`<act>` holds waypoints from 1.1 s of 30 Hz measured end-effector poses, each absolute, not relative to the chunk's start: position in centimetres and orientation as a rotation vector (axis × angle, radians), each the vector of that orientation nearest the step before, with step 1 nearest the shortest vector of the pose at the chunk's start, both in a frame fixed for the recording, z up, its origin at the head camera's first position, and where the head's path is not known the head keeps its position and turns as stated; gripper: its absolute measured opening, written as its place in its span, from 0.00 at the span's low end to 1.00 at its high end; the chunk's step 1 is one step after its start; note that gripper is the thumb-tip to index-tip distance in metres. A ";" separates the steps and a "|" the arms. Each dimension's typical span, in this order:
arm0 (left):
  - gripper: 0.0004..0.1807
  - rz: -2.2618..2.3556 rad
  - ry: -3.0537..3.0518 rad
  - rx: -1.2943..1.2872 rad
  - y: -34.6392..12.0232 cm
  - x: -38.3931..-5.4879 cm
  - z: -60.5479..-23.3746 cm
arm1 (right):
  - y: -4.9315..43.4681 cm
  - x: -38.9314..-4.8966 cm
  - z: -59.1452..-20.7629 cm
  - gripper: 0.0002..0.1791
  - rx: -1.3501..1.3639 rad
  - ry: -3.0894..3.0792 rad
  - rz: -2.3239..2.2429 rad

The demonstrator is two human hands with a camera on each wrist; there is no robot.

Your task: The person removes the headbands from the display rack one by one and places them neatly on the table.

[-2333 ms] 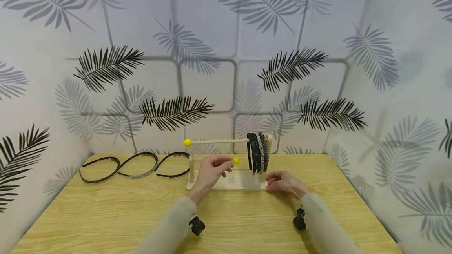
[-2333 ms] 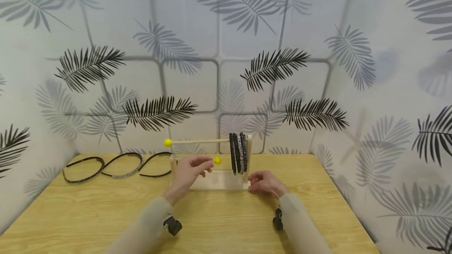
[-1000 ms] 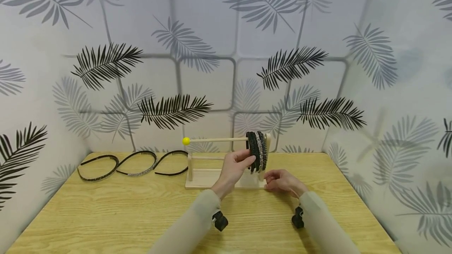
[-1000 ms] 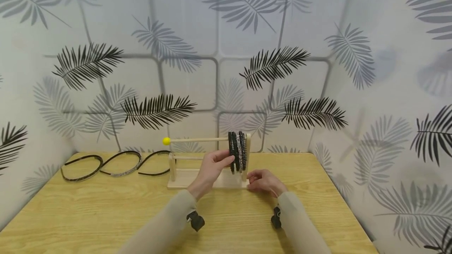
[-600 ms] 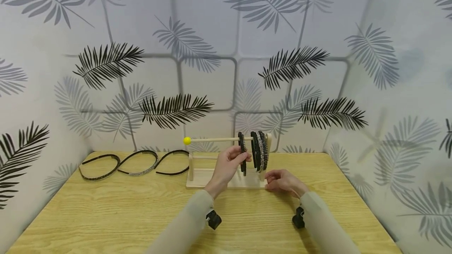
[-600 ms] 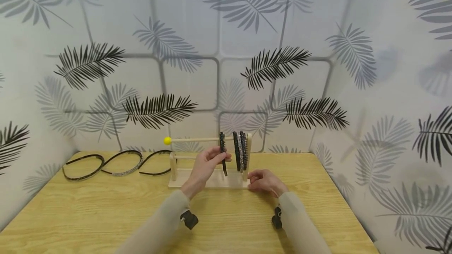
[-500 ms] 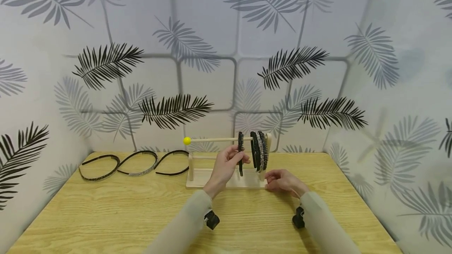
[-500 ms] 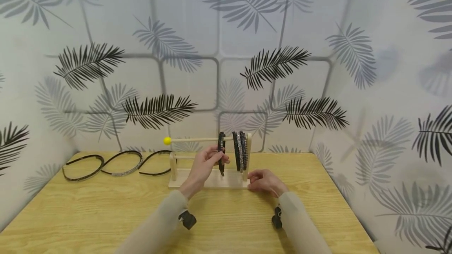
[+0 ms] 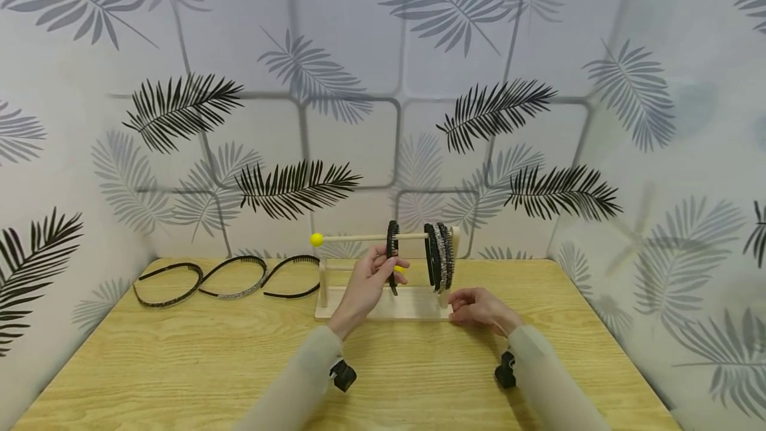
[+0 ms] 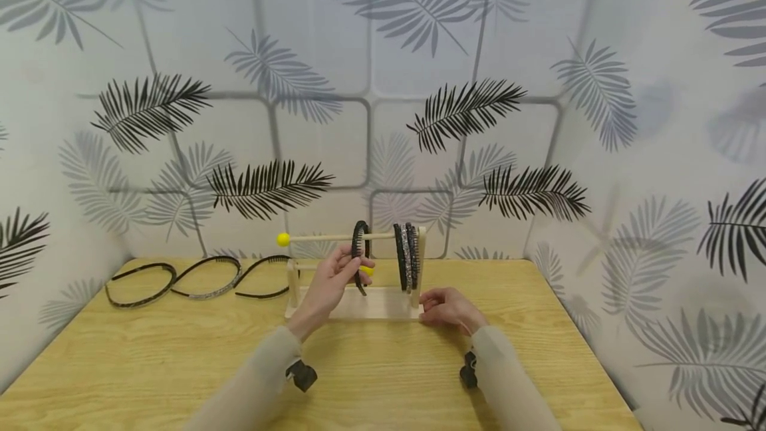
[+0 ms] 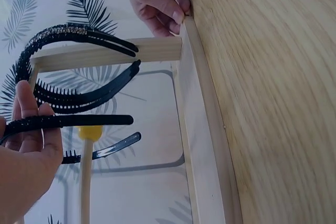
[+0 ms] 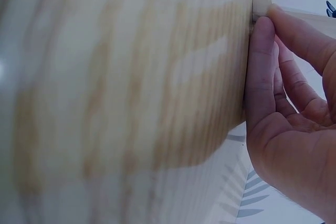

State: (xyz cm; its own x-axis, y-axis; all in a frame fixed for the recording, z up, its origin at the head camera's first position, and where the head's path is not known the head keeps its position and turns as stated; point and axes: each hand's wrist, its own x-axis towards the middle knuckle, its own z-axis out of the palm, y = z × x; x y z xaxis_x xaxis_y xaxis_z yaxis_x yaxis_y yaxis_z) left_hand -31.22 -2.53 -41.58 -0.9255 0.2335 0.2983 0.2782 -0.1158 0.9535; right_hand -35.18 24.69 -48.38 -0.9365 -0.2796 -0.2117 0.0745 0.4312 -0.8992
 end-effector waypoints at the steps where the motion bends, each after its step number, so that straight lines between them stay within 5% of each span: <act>1: 0.13 -2.230 -2.068 -0.597 -2.8 -31.2 -41.6 | 24.7 -35.2 -48.3 0.20 -0.178 2.364 -1.506; 33: 0.16 -2.140 -2.043 -0.541 -9.5 -31.1 -42.7 | 24.6 -35.4 -48.4 0.19 -0.123 2.393 -1.500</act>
